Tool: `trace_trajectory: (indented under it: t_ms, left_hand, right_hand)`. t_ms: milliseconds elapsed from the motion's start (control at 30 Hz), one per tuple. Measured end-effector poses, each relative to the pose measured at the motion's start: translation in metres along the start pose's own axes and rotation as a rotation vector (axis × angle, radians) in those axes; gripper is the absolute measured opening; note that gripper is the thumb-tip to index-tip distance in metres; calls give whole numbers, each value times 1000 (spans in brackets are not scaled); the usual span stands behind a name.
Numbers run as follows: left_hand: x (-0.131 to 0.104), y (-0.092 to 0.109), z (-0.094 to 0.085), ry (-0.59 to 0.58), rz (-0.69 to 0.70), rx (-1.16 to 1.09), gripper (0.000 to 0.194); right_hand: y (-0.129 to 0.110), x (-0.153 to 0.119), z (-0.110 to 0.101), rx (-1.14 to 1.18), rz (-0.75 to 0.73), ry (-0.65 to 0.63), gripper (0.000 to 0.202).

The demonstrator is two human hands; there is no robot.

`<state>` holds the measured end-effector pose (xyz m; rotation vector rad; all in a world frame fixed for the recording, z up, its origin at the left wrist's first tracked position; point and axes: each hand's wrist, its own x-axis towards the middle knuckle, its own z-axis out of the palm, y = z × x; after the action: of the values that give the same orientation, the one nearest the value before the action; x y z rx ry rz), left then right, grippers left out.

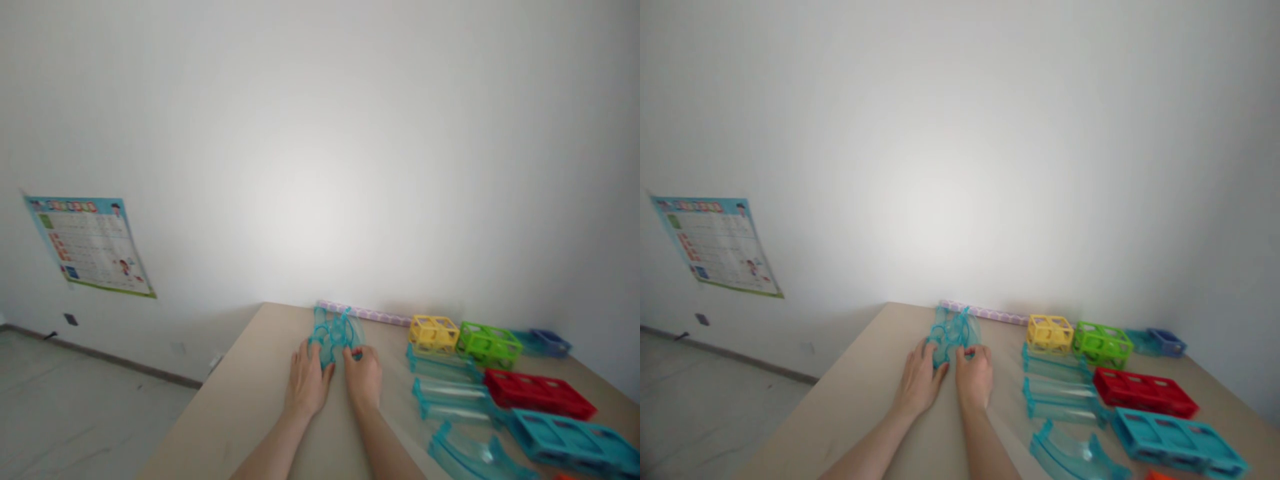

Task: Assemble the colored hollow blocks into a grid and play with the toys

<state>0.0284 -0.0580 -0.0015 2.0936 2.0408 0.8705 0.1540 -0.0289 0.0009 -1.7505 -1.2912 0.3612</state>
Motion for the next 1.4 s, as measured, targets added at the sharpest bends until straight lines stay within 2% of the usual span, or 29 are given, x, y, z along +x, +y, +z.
trace_trajectory:
  t_ms: [67,133,267,467,700,833,1067,1400]
  left_hand:
    - [1,-1,0,12,8,-10,36]
    - [1,-2,0,19,14,-19,35]
    - [2,-4,2,31,33,-20,25]
    - [5,-7,3,52,64,-40,16]
    - [7,-11,2,80,82,-115,14]
    - [11,-10,3,102,55,-74,18]
    - [20,-6,1,76,1,-8,16]
    - [41,-16,10,107,-79,-30,11]
  right_hand:
    - [-1,1,-1,2,39,2,17]
    - [-1,2,-1,10,71,4,27]
    - [-3,4,-1,43,89,5,39]
    - [-2,6,0,35,75,-18,25]
    - [-5,5,-1,31,58,-39,28]
    - [-6,5,0,44,76,-50,38]
    - [-7,6,4,57,96,-50,36]
    - [-5,13,10,243,89,17,37]
